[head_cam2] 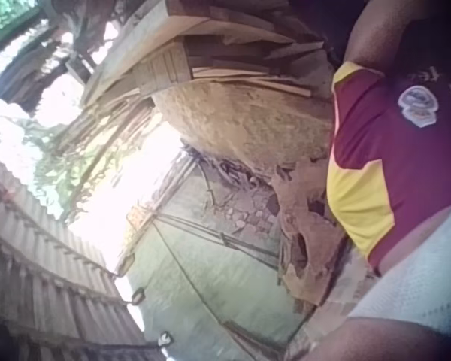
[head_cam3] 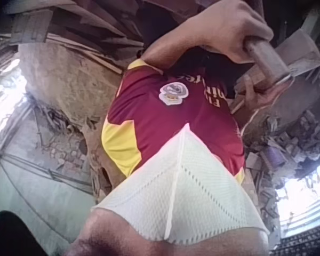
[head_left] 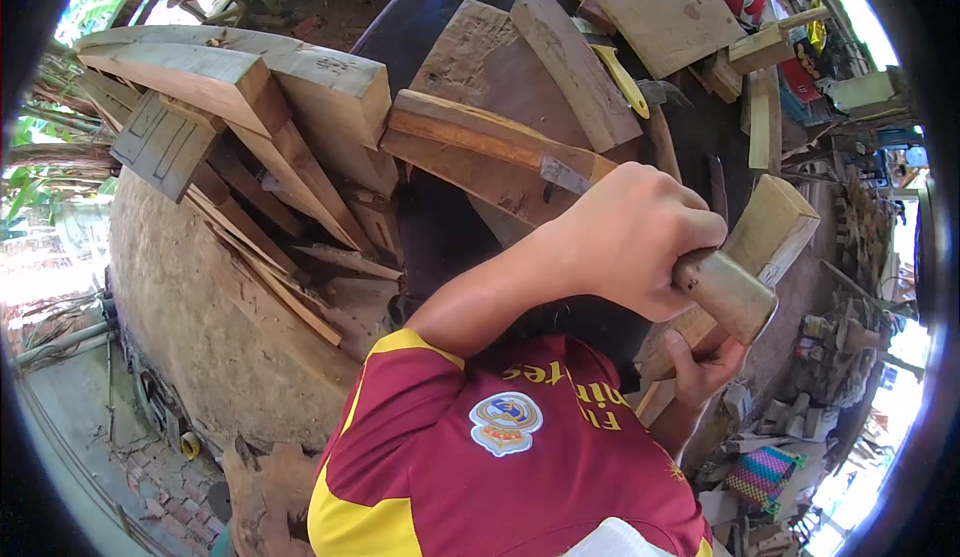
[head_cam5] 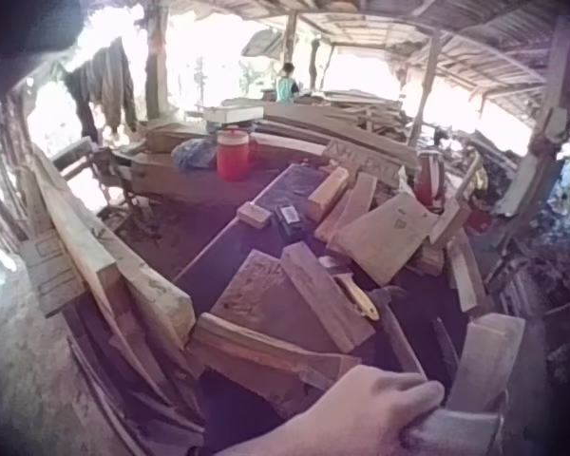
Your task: The person carves a rectangular wooden block using a chisel and a wooden mallet. They repeatedly strike the chisel to remove wood shavings, rotate the block to work on different sides, and occasionally brush away debris. The task continues throughout the clip with consistent shaping of the wood.
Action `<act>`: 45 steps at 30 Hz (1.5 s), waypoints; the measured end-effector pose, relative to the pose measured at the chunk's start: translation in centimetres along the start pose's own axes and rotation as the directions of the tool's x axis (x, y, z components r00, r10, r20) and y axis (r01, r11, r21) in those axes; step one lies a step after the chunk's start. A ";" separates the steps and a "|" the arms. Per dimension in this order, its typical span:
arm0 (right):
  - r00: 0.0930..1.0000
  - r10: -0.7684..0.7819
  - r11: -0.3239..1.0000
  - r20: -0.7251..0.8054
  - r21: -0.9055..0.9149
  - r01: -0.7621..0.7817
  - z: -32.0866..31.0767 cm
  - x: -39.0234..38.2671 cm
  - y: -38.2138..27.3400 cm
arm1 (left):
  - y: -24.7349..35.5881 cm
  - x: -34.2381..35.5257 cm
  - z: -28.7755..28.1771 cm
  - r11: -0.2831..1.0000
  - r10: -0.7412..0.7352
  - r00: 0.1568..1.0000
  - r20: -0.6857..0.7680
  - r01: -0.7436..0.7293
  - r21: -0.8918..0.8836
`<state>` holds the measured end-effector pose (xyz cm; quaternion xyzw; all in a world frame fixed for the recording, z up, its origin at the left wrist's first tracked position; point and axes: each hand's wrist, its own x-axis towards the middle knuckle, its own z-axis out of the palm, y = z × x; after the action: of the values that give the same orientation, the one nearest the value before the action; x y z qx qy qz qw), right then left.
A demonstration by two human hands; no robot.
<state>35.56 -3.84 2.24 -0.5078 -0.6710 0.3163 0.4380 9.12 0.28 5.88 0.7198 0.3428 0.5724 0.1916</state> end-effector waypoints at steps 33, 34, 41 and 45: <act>0.987 -0.133 0.987 -0.093 -0.105 0.123 1.6 -0.5 -6.4 | -0.4 -0.5 -2.6 0.973 0.102 0.987 -0.125 -0.125 -0.194; 0.989 -0.105 0.992 -0.102 -0.078 0.097 1.6 -0.5 -6.5 | -0.4 -0.5 -2.6 0.974 0.100 0.987 -0.125 -0.123 -0.192; 0.986 -0.133 0.990 -0.104 -0.052 0.128 1.4 -0.5 -6.0 | -0.4 -0.7 -2.4 0.969 0.121 0.983 -0.139 -0.147 -0.200; 0.978 -0.188 0.975 -0.089 -0.136 0.175 1.0 -0.5 -5.6 | -0.4 -0.7 -2.4 0.968 0.139 0.982 -0.130 -0.162 -0.190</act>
<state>32.45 -5.87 6.52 -0.4867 -0.7104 0.2053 0.4651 6.62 -0.22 5.73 0.6865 0.2387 0.6575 0.1985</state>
